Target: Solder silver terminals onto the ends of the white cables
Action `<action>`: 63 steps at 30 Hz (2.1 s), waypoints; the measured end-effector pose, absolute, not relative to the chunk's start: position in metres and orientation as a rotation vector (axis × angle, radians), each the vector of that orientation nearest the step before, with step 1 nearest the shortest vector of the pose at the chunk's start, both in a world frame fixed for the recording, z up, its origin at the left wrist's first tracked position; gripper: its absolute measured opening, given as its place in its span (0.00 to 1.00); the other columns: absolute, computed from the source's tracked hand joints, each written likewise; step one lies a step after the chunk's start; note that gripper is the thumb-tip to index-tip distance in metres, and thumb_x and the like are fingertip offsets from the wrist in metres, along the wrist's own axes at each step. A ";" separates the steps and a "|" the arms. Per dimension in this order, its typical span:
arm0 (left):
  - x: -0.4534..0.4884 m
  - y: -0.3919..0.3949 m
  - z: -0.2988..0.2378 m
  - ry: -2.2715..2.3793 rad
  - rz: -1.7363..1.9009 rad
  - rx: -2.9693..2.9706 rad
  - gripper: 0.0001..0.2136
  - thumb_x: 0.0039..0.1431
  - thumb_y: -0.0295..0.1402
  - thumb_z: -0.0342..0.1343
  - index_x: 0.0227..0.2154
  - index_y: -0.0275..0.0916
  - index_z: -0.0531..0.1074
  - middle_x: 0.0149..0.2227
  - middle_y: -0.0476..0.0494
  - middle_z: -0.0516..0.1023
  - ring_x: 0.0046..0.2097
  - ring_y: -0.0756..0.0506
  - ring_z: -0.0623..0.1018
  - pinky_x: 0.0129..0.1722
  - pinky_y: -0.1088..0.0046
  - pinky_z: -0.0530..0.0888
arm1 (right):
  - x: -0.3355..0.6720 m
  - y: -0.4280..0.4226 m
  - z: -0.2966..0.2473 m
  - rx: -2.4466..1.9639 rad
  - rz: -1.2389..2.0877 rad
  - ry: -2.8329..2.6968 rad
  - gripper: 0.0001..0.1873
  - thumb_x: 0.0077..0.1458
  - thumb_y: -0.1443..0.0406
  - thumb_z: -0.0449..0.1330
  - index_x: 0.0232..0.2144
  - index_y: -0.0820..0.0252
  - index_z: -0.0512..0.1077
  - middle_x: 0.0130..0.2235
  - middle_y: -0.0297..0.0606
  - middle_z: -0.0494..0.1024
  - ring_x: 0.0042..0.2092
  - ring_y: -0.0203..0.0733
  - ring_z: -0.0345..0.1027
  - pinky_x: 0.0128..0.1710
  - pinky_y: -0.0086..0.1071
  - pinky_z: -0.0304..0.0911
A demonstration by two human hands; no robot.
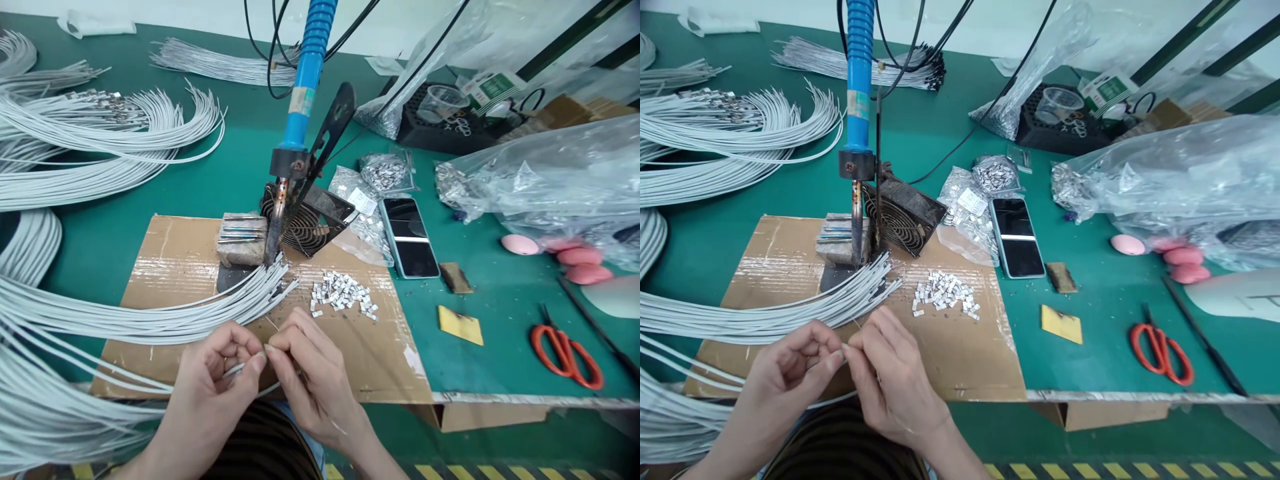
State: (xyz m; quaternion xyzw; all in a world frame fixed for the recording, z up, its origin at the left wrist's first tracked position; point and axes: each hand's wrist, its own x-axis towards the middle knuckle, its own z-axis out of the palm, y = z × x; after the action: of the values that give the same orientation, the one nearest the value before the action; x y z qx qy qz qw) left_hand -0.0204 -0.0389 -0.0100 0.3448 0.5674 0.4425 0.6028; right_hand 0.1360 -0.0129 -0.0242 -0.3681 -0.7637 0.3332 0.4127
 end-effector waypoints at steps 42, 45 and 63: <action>-0.010 -0.021 0.008 1.466 1.067 0.706 0.08 0.49 0.26 0.70 0.21 0.40 0.78 0.29 0.49 0.81 0.31 0.50 0.81 0.32 0.83 0.77 | 0.138 -0.018 -0.032 -1.173 1.270 -1.169 0.09 0.62 0.68 0.69 0.38 0.46 0.87 0.33 0.34 0.84 0.32 0.36 0.76 0.31 0.26 0.70; -0.010 -0.020 0.008 1.483 1.071 0.714 0.08 0.49 0.26 0.70 0.20 0.40 0.78 0.29 0.49 0.81 0.32 0.49 0.81 0.33 0.82 0.78 | 0.136 -0.019 -0.032 -1.173 1.261 -1.176 0.10 0.62 0.68 0.68 0.39 0.45 0.87 0.33 0.34 0.83 0.32 0.36 0.76 0.31 0.26 0.70; -0.005 -0.017 0.008 1.531 1.052 0.740 0.07 0.49 0.26 0.68 0.21 0.41 0.76 0.31 0.48 0.81 0.35 0.48 0.82 0.36 0.81 0.79 | 0.140 -0.023 -0.030 -1.274 1.045 -1.391 0.14 0.71 0.66 0.58 0.47 0.49 0.84 0.37 0.36 0.80 0.34 0.38 0.74 0.31 0.29 0.69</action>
State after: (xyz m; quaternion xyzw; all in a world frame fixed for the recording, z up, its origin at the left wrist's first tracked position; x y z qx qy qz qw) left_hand -0.0053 -0.0173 0.0076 0.3113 0.6444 0.4425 0.5405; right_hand 0.1398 -0.0226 -0.0302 -0.5204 -0.5683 0.4271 0.4731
